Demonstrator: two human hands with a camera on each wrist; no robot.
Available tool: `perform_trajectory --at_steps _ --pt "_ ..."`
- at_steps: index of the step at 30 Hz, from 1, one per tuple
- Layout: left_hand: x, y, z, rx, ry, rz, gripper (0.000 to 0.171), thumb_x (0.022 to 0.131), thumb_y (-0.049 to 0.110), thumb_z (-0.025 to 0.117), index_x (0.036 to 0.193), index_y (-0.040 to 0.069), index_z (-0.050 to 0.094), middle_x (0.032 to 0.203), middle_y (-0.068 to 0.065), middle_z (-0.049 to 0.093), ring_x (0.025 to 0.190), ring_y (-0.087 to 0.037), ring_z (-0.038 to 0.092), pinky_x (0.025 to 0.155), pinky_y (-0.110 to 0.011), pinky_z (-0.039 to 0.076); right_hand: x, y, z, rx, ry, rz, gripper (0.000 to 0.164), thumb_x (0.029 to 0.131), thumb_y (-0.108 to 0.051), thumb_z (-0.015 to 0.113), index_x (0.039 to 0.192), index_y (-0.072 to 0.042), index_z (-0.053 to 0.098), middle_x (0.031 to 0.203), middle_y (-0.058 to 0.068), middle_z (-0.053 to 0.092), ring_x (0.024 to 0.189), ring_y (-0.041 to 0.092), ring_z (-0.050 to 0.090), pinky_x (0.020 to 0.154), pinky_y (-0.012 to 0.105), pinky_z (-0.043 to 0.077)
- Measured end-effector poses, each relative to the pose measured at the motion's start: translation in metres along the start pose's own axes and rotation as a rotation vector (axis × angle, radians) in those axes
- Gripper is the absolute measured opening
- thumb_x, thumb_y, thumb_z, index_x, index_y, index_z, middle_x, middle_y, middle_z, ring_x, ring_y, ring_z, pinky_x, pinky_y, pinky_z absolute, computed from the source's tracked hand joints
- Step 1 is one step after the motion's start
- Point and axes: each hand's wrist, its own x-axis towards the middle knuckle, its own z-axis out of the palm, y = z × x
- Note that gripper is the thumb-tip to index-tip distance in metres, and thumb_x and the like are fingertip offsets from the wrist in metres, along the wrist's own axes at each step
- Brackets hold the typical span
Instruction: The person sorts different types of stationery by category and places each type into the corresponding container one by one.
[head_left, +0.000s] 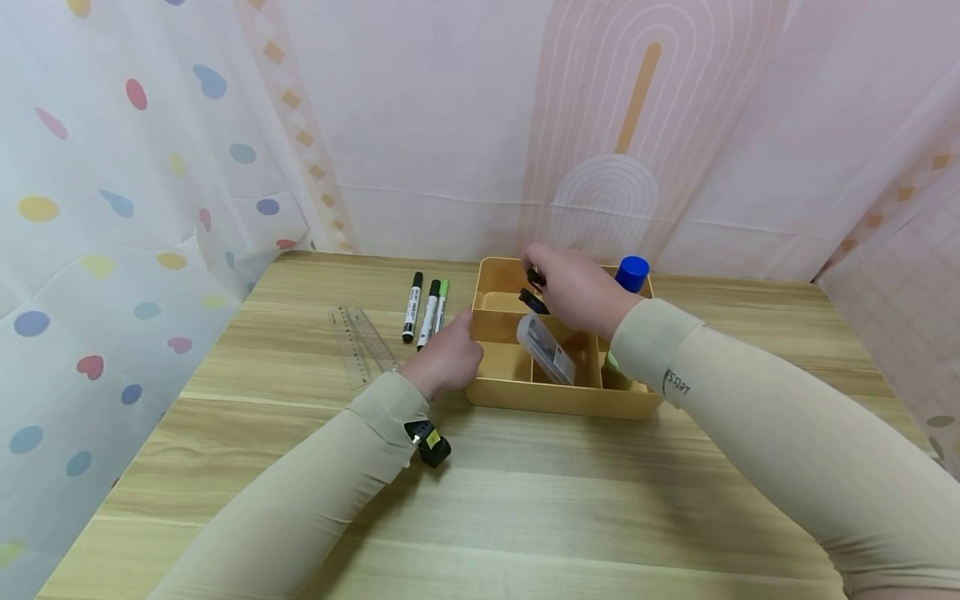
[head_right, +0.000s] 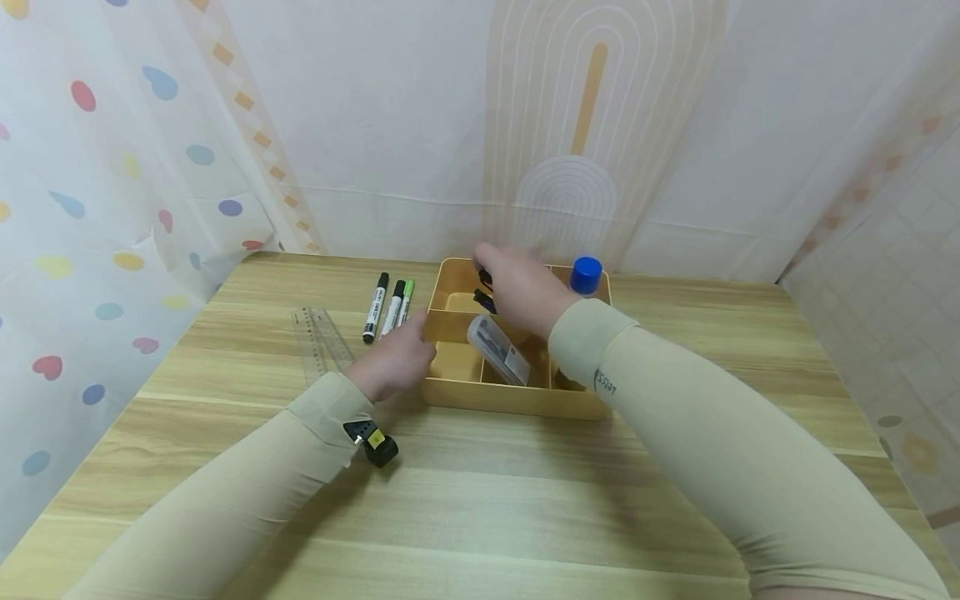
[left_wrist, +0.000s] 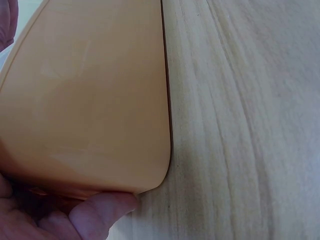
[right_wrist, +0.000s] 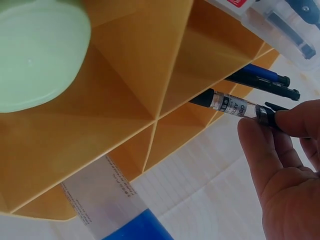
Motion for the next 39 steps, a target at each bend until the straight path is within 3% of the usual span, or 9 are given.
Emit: perform_trajectory --at_steps 5,18,29,35,39 --pt "0.0009 -0.0013 -0.0001 0.009 0.002 0.0 0.068 0.103 0.004 0.038 0.167 0.015 0.019 0.161 -0.015 0.047 0.13 -0.033 0.053 0.102 -0.047 0.047 -0.0002 0.0012 0.0011 -0.003 -0.021 0.0 0.033 0.103 -0.001 0.059 0.133 -0.014 0.053 0.119 0.008 0.067 0.104 0.028 0.062 0.098 0.044 0.059" --pt "0.0003 -0.001 -0.0002 0.012 0.003 -0.004 0.066 0.103 0.005 0.039 0.165 0.014 0.02 0.161 -0.015 0.047 0.136 -0.031 0.051 0.112 -0.052 0.043 0.0008 0.0033 0.0053 0.011 -0.049 0.022 0.036 0.101 0.006 0.055 0.129 -0.018 0.054 0.122 0.007 0.067 0.109 0.028 0.062 0.104 0.047 0.057" --pt "0.0001 -0.0018 -0.0003 0.004 0.0 -0.001 0.065 0.103 0.005 0.039 0.165 0.013 0.022 0.16 -0.016 0.048 0.133 -0.031 0.052 0.11 -0.05 0.045 0.0017 0.0024 0.0075 0.004 -0.064 0.031 0.04 0.103 0.003 0.054 0.138 -0.016 0.054 0.126 0.007 0.066 0.109 0.028 0.061 0.105 0.046 0.056" --pt "0.0 -0.0018 0.0 0.002 -0.001 -0.004 0.064 0.103 0.005 0.039 0.165 0.013 0.022 0.16 -0.015 0.048 0.128 -0.032 0.053 0.102 -0.047 0.047 0.0019 0.0036 0.0082 0.001 -0.06 0.025 0.04 0.103 0.001 0.056 0.139 -0.018 0.054 0.126 0.006 0.066 0.108 0.027 0.061 0.103 0.045 0.056" --pt "0.0001 -0.0016 0.0 -0.004 0.0 -0.005 0.064 0.104 0.006 0.039 0.164 0.014 0.022 0.16 -0.015 0.048 0.132 -0.031 0.053 0.109 -0.05 0.045 0.0021 0.0048 0.0087 -0.016 -0.054 0.002 0.041 0.103 0.001 0.056 0.139 -0.017 0.054 0.125 0.006 0.067 0.108 0.028 0.061 0.103 0.046 0.056"
